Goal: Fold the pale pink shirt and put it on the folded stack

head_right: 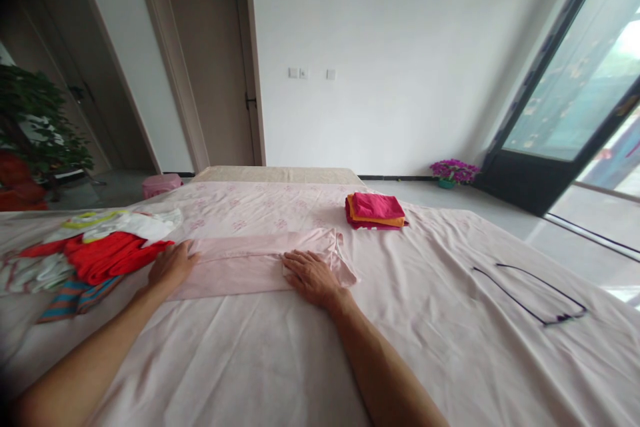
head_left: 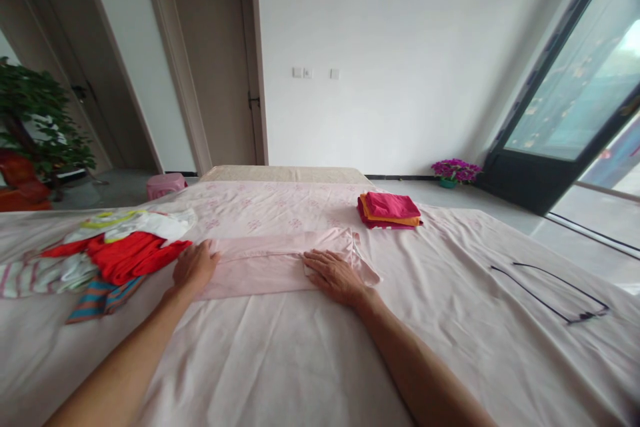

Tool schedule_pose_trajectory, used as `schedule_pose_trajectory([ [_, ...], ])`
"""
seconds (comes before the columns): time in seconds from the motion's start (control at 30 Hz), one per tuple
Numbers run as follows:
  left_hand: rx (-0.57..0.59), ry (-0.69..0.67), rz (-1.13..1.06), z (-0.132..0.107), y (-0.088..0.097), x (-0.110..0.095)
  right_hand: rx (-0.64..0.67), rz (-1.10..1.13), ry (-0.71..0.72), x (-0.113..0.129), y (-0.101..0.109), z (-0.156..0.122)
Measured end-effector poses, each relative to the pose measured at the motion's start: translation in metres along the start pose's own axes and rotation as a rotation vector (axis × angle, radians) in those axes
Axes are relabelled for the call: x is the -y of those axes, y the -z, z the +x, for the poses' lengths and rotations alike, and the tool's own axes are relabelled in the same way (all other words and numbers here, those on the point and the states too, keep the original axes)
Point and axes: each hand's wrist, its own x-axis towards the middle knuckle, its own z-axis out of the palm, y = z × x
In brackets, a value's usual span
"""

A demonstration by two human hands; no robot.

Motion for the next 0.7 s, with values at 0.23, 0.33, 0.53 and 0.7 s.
schedule_pose_trajectory([
  [0.23,0.201,0.104,-0.099,0.008,0.018,0.014,-0.042,0.020,0.011,-0.002,-0.002,0.000],
  [0.33,0.257,0.153,-0.282,0.013,0.023,0.019,-0.058,0.033,0.015,-0.002,-0.002,-0.001],
  [0.53,0.230,0.112,-0.507,0.013,0.022,0.020,-0.075,0.034,0.020,-0.004,-0.004,-0.001],
  [0.7,0.209,0.049,-0.710,0.014,0.030,0.011,-0.092,0.057,0.030,-0.006,-0.006,-0.001],
])
